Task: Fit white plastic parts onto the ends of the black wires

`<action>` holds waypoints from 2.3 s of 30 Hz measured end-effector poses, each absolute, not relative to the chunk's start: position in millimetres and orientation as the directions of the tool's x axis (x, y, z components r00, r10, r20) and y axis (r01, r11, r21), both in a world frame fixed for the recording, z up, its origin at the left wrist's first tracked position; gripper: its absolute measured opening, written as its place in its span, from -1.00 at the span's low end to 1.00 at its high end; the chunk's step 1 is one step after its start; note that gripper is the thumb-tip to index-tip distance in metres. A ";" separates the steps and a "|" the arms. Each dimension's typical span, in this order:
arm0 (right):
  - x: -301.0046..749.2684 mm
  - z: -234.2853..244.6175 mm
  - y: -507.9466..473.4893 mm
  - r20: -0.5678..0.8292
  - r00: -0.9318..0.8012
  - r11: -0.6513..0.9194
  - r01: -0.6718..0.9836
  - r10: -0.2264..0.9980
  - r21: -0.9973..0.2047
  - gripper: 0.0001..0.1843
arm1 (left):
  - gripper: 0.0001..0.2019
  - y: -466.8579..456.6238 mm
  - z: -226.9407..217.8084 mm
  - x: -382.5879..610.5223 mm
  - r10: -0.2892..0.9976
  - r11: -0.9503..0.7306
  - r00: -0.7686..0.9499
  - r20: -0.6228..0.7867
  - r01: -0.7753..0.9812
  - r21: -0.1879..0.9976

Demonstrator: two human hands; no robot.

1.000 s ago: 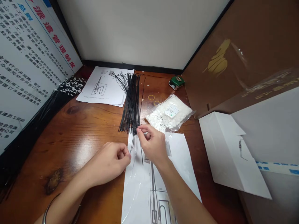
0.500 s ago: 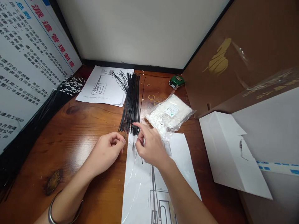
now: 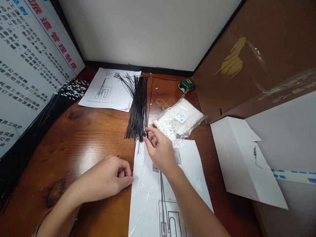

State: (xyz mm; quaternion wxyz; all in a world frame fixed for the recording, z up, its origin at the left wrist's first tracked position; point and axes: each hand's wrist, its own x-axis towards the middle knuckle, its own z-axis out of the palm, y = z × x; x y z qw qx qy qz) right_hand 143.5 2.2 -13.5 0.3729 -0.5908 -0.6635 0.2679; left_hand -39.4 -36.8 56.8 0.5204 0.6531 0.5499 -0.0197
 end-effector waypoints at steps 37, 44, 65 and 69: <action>141.6 -4.8 1.7 0.075 -0.063 0.097 0.546 0.995 -0.832 -0.62 | -0.70 -22.0 47.9 -4.8 0.894 -0.211 0.258 -0.366 0.964 0.165; 140.8 -4.2 1.8 0.089 -0.046 0.100 0.552 0.995 -0.828 -0.60 | -0.67 -20.2 50.4 -0.4 0.890 -0.254 0.246 -0.385 0.967 0.029; 141.1 -6.2 1.4 0.137 -0.056 0.145 0.545 0.989 -0.826 -0.63 | -0.83 -33.3 59.5 -22.0 0.675 0.257 0.447 -0.587 0.604 0.755; 143.5 -7.9 1.9 0.254 -0.109 0.275 0.476 0.961 -0.835 -0.68 | -0.83 -35.0 61.9 -21.6 0.798 0.245 0.335 -0.502 0.580 0.777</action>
